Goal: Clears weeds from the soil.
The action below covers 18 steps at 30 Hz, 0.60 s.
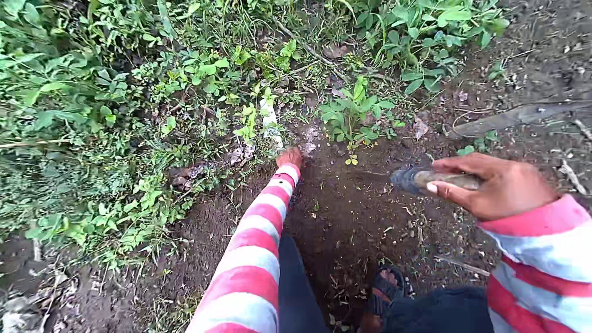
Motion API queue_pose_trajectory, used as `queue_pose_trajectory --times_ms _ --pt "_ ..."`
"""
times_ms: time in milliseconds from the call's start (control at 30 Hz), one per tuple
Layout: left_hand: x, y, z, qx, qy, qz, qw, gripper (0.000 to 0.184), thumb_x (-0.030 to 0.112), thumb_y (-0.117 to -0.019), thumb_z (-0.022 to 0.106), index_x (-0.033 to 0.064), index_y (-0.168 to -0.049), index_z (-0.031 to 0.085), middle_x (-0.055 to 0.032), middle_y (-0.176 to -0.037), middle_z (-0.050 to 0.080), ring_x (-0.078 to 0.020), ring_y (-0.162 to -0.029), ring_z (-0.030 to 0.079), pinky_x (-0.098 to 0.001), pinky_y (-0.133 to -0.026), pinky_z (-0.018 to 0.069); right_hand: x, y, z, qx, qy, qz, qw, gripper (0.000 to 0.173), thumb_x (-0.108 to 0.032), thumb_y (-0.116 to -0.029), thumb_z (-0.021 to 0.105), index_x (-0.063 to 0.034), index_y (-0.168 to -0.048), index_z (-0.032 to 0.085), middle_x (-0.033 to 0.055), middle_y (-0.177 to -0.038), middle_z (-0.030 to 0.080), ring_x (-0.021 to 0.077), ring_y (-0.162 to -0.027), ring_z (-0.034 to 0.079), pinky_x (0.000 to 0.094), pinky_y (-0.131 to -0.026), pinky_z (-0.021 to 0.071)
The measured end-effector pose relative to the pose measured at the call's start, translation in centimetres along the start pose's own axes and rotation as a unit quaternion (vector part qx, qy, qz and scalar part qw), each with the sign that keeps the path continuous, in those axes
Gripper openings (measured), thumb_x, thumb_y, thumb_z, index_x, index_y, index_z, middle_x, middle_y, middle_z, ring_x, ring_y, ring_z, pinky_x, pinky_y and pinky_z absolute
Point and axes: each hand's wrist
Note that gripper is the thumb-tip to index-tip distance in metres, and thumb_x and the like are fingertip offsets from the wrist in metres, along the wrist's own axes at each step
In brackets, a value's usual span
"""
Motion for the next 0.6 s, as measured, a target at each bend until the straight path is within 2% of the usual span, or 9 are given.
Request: queue_pose_trajectory --times_ms 67,133,233,333,400,433,467,533,600 --pt "-1.2 0.0 -1.0 -0.011 0.023 0.027 0.999 0.041 0.018 -0.1065 0.054 -0.0002 -0.143 0.054 -0.0327 -0.133 0.063 -0.0530 -0.123 0.061 -0.0691 -0.093 0.0523 -1.8 -0.8 0.2 -0.040 0.032 0.029 0.998 0.040 -0.036 -0.0845 0.080 -0.0123 -0.117 0.077 0.0207 -0.111 0.073 0.0455 -0.098 0.070 0.0724 -0.080 0.0506" --pt "-2.7 -0.6 -1.2 -0.015 0.076 0.053 0.996 0.034 0.022 -0.1045 0.057 0.0019 -0.131 0.065 -0.0289 -0.125 0.068 -0.0477 -0.118 0.066 -0.0685 -0.094 0.0521 -4.0 -2.2 0.3 -0.086 0.059 0.070 0.992 0.039 -0.036 -0.0875 0.079 -0.0148 -0.120 0.076 0.0212 -0.116 0.072 0.0465 -0.104 0.069 0.0723 -0.085 0.0493" --pt "-5.7 1.4 -1.3 -0.023 0.116 0.067 0.991 0.039 0.029 -0.1077 0.048 0.0077 -0.134 0.067 -0.0256 -0.129 0.069 -0.0449 -0.124 0.064 -0.0672 -0.102 0.0485 -7.0 -4.3 0.5 -0.124 0.087 0.112 0.982 0.040 -0.036 -0.0887 0.078 -0.0185 -0.125 0.075 0.0193 -0.121 0.072 0.0449 -0.110 0.067 0.0713 -0.089 0.0481" --pt "-13.9 5.3 0.8 0.071 0.140 -0.030 0.987 0.044 0.035 -0.1089 0.043 0.0094 -0.136 0.067 -0.0246 -0.132 0.068 -0.0465 -0.130 0.060 -0.0676 -0.103 0.0474 -8.7 -6.7 0.5 -0.156 0.113 0.117 0.974 0.039 -0.035 -0.0901 0.077 -0.0190 -0.125 0.074 0.0193 -0.120 0.072 0.0440 -0.110 0.067 0.0693 -0.092 0.0481" --pt "-20.6 8.0 4.7 0.103 0.158 -0.107 0.976 0.057 0.041 -0.1011 0.062 0.0075 -0.147 0.057 -0.0297 -0.154 0.048 -0.0534 -0.146 0.038 -0.0769 -0.109 0.0348 -9.9 -8.5 0.5 -0.183 0.130 0.123 0.967 0.039 -0.034 -0.0910 0.077 -0.0187 -0.126 0.073 0.0207 -0.119 0.072 0.0452 -0.111 0.067 0.0697 -0.095 0.0472" --pt "-23.3 9.6 6.5 0.087 0.176 -0.140 0.971 0.080 0.046 -0.0919 0.076 0.0094 -0.156 0.046 -0.0321 -0.164 0.030 -0.0572 -0.152 0.025 -0.0823 -0.110 0.0281 -10.6 -9.4 0.8 -0.196 0.138 0.128 0.962 0.039 -0.033 -0.0912 0.077 -0.0179 -0.127 0.073 0.0219 -0.119 0.072 0.0460 -0.113 0.066 0.0698 -0.096 0.0459" --pt "-24.9 10.7 8.2 0.058 0.183 -0.170 0.967 0.100 0.051 -0.0830 0.084 0.0191 -0.163 0.033 -0.0316 -0.169 0.015 -0.0597 -0.152 0.019 -0.0836 -0.109 0.0288 -11.1 -10.4 1.2 -0.205 0.148 0.126 0.959 0.038 -0.031 -0.0909 0.078 -0.0170 -0.126 0.073 0.0223 -0.119 0.072 0.0463 -0.114 0.065 0.0700 -0.098 0.0452" --pt "-25.6 11.2 10.4 0.011 0.178 -0.208 0.962 0.114 0.056 -0.0793 0.086 0.0320 -0.167 0.017 -0.0297 -0.171 0.008 -0.0612 -0.147 0.030 -0.0719 -0.099 0.0502 -10.2 -12.3 3.3 -0.203 0.173 0.095 0.959 0.036 -0.029 -0.0872 0.081 -0.0158 -0.120 0.075 0.0225 -0.113 0.073 0.0472 -0.110 0.066 0.0721 -0.094 0.0460" --pt "-25.2 10.8 11.0 -0.002 0.202 -0.226 0.953 0.111 0.049 -0.0825 0.086 0.0350 -0.167 0.016 -0.0291 -0.171 0.009 -0.0612 -0.146 0.031 -0.0674 -0.094 0.0549 -8.4 -14.1 6.0 -0.189 0.211 0.045 0.958 0.037 -0.028 -0.0806 0.085 -0.0134 -0.113 0.077 0.0208 -0.102 0.075 0.0460 -0.100 0.069 0.0727 -0.088 0.0499"
Point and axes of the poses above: each hand's wrist, its own y-axis away from the middle knuckle, its own z-axis out of the palm, x = y × z
